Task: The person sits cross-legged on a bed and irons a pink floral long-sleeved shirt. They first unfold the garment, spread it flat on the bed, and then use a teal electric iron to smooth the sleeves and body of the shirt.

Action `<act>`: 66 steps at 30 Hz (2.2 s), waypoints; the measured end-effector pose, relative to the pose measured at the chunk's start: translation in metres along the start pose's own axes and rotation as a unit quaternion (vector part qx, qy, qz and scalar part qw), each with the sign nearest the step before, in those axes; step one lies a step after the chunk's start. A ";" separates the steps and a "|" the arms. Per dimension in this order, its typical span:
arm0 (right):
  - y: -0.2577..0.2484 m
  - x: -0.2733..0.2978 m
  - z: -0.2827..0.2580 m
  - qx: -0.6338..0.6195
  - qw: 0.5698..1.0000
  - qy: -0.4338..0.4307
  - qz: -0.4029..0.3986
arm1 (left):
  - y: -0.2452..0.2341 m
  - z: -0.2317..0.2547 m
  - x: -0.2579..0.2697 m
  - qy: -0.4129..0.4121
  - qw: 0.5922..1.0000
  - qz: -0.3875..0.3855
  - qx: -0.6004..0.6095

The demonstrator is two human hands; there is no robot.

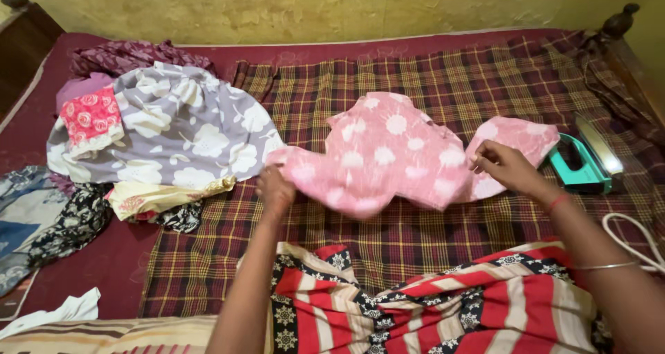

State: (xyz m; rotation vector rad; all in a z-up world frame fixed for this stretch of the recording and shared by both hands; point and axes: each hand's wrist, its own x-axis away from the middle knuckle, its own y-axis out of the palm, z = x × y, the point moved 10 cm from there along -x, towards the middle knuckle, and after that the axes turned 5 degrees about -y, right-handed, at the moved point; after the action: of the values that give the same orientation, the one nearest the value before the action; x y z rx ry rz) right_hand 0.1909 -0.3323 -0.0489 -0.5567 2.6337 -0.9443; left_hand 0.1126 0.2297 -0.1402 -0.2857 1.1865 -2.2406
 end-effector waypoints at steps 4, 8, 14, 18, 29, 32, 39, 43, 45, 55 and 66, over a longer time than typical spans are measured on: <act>0.033 0.009 0.064 0.063 0.997 0.023 -0.032 | 0.087 0.004 0.062 0.089 0.989 -0.047 0.109; 0.053 0.018 0.095 0.274 0.959 -0.064 -0.031 | 0.133 0.084 0.141 0.126 0.961 -0.234 -0.077; 0.050 0.040 0.144 0.475 0.871 0.107 -0.062 | 0.150 0.117 0.212 0.150 0.876 -0.372 -0.269; 0.006 0.030 0.137 0.407 0.893 0.185 -0.045 | 0.179 0.088 0.171 0.166 0.911 -0.294 -0.239; -0.048 0.047 0.156 0.446 0.868 0.214 -0.039 | 0.030 0.016 0.042 -0.046 0.940 -0.060 0.333; -0.023 0.040 0.111 0.482 0.861 0.157 -0.031 | 0.053 0.042 0.062 -0.146 0.874 -0.151 0.439; 0.163 0.023 -0.035 0.312 0.940 -0.025 -0.133 | -0.002 0.122 0.080 0.142 0.979 -0.043 0.142; 0.150 0.013 -0.048 0.496 0.850 -0.168 0.066 | -0.015 0.139 0.093 0.236 0.955 -0.177 0.015; 0.120 -0.001 -0.023 0.528 0.843 -0.086 0.065 | -0.008 0.130 0.092 0.272 0.929 -0.230 -0.103; -0.051 -0.061 -0.045 -0.084 0.996 -0.010 0.027 | -0.087 0.138 0.006 0.304 0.932 0.016 -0.197; -0.184 -0.102 -0.154 0.081 0.996 0.017 -0.044 | -0.325 0.265 -0.029 0.266 0.908 0.156 0.282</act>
State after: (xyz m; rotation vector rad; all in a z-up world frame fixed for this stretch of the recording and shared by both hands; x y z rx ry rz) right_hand 0.2686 -0.3333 0.2001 -0.6255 2.5505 -1.1902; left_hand 0.1241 0.2063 0.2790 0.7344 0.6903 -2.3056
